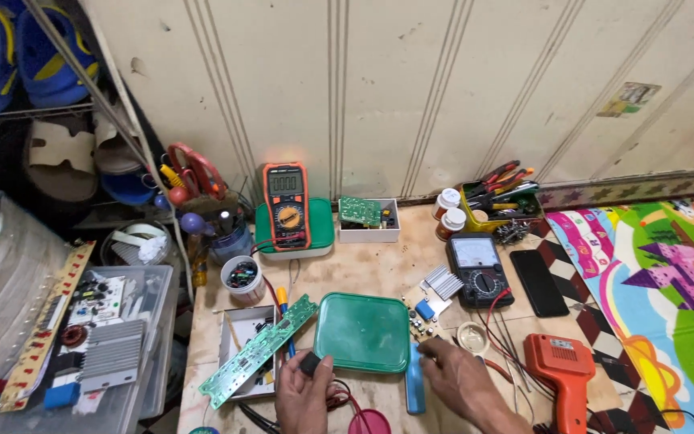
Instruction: Testing and inspecting electronic components on various circuit boards using a multimeter and a magnifying glass.
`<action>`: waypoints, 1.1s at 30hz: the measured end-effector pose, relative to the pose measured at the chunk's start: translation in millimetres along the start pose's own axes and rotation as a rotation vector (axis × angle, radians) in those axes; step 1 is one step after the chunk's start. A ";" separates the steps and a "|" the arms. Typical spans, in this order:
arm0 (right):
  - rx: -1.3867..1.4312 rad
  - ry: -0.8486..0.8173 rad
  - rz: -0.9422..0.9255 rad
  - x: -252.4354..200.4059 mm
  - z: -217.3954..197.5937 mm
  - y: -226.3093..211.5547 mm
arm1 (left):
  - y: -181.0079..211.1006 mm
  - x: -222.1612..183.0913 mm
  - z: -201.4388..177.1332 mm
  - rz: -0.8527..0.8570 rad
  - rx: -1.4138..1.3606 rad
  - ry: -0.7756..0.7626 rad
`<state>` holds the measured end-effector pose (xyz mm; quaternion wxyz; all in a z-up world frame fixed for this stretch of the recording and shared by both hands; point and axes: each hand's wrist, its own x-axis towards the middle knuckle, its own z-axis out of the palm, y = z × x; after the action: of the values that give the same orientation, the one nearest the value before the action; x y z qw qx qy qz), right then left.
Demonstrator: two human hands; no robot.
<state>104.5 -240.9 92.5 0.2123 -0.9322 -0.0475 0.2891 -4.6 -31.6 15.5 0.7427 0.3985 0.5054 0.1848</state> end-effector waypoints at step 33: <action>-0.086 -0.076 -0.722 -22.5 140.8 -92.9 | 65.6 -9.1 -125.8 -0.190 -0.421 0.325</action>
<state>10.3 -109.7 38.9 0.2593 -0.8522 -0.3934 0.2276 -112.9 53.5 50.6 0.7324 0.1512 0.6034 0.2767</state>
